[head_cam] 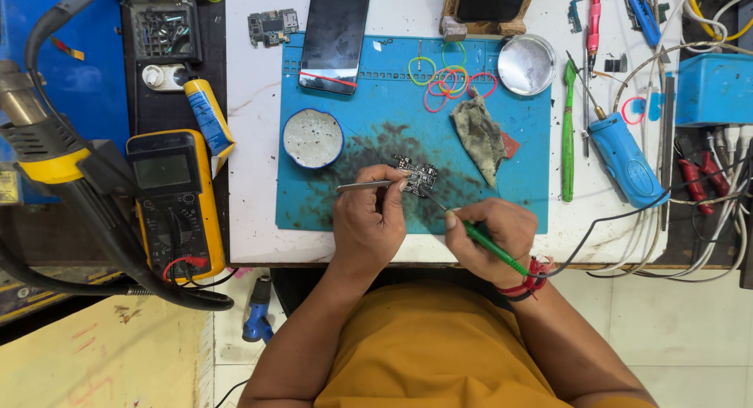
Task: The person uses a soldering iron and tweezers to work on a small circuit board. They repeatedly apply heat to specific points on the board, occasionally wiping the soldering iron tip with a cloth. The task involves precise manipulation of the board and tools throughout the clip.
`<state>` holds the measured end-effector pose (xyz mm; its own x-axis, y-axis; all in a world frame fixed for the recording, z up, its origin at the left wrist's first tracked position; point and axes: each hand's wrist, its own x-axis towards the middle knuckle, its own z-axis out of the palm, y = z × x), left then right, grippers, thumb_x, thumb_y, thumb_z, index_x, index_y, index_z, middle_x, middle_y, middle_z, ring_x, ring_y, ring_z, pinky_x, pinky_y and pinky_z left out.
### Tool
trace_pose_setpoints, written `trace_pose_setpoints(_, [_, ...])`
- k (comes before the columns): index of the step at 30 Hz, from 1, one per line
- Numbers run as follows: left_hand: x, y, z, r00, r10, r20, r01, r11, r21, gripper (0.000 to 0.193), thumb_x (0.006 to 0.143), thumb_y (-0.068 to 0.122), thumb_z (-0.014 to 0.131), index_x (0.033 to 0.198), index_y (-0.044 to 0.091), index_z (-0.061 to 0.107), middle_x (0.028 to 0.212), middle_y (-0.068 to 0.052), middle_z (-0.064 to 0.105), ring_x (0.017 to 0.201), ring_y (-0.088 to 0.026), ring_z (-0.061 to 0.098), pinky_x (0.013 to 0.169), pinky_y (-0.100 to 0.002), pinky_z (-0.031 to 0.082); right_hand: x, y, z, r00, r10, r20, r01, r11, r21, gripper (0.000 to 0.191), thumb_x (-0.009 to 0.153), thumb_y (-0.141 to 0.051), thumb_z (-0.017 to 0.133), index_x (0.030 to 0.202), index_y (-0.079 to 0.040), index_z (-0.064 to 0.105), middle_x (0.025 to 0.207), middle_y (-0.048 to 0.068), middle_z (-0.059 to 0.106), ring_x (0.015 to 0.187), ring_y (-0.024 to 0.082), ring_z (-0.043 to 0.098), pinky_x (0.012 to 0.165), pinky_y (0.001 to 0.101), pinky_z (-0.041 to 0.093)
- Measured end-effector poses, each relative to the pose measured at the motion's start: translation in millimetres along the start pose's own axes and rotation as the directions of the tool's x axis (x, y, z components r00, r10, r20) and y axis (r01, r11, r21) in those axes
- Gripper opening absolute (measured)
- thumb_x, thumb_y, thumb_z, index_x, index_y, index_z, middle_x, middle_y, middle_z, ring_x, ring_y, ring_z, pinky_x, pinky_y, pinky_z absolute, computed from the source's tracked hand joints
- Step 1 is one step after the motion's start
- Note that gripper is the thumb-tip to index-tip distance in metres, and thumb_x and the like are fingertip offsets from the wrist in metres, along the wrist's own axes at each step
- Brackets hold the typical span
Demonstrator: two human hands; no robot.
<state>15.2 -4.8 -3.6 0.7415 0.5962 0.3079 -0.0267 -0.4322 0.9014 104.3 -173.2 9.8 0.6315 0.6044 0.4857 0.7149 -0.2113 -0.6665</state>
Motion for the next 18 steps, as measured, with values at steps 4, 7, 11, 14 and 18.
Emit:
trace_pose_setpoints(4, [-0.2, 0.5, -1.1, 1.000, -0.003, 0.008, 0.003, 1.000, 0.000, 0.010, 0.099, 0.003, 0.069, 0.106, 0.006, 0.063, 0.094, -0.007, 0.073, 0.073, -0.020, 0.071, 0.067, -0.032, 0.055, -1.3, 0.3, 2.0, 0.992, 0.118, -0.045, -0.119, 0.992, -0.028, 0.014, 0.088, -0.005, 0.081, 0.088, -0.003, 0.067, 0.071, 0.007, 0.066, 0.056, 0.015, 0.062, 0.055, 0.0281, 0.047])
trace_pose_setpoints(7, [-0.1, 0.6, -0.2, 1.000, 0.010, 0.001, -0.010, 1.000, 0.003, 0.010, 0.099, 0.003, 0.070, 0.106, 0.005, 0.063, 0.095, -0.008, 0.073, 0.074, -0.020, 0.072, 0.067, -0.032, 0.055, -0.8, 0.3, 3.2, 0.993, 0.117, -0.029, -0.118, 0.992, -0.034, 0.014, 0.087, -0.005, 0.081, 0.090, -0.003, 0.068, 0.072, 0.006, 0.067, 0.058, 0.015, 0.063, 0.056, 0.0276, 0.047])
trace_pose_setpoints(11, [0.3, 0.2, 0.2, 1.000, 0.012, 0.000, -0.012, 1.000, 0.002, 0.010, 0.099, 0.003, 0.070, 0.107, 0.005, 0.063, 0.096, -0.007, 0.074, 0.075, -0.020, 0.073, 0.068, -0.032, 0.056, 0.6, 0.0, 4.1, 0.995, 0.100, -0.027, -0.101, 0.995, -0.021, 0.014, 0.087, -0.005, 0.081, 0.090, -0.003, 0.067, 0.075, 0.006, 0.069, 0.060, 0.015, 0.064, 0.057, 0.0269, 0.047])
trace_pose_setpoints(14, [0.1, 0.2, -0.1, 1.000, 0.017, -0.001, -0.017, 1.000, 0.008, 0.011, 0.099, 0.003, 0.070, 0.106, 0.005, 0.063, 0.096, -0.008, 0.074, 0.075, -0.020, 0.073, 0.068, -0.031, 0.056, 1.1, -0.5, 3.6, 0.995, 0.093, -0.023, -0.094, 0.995, -0.023, 0.015, 0.087, -0.004, 0.082, 0.090, -0.003, 0.067, 0.075, 0.006, 0.069, 0.059, 0.015, 0.063, 0.056, 0.0268, 0.047])
trace_pose_setpoints(18, [-0.5, 0.6, -0.3, 1.000, 0.009, -0.001, -0.009, 1.000, 0.007, 0.011, 0.099, 0.003, 0.070, 0.107, 0.006, 0.062, 0.096, -0.007, 0.074, 0.075, -0.020, 0.073, 0.068, -0.031, 0.056, 1.3, -0.8, 3.4, 0.995, 0.094, -0.021, -0.094, 0.995, -0.025, 0.015, 0.087, -0.004, 0.081, 0.090, -0.003, 0.067, 0.076, 0.006, 0.070, 0.059, 0.014, 0.063, 0.056, 0.0266, 0.047])
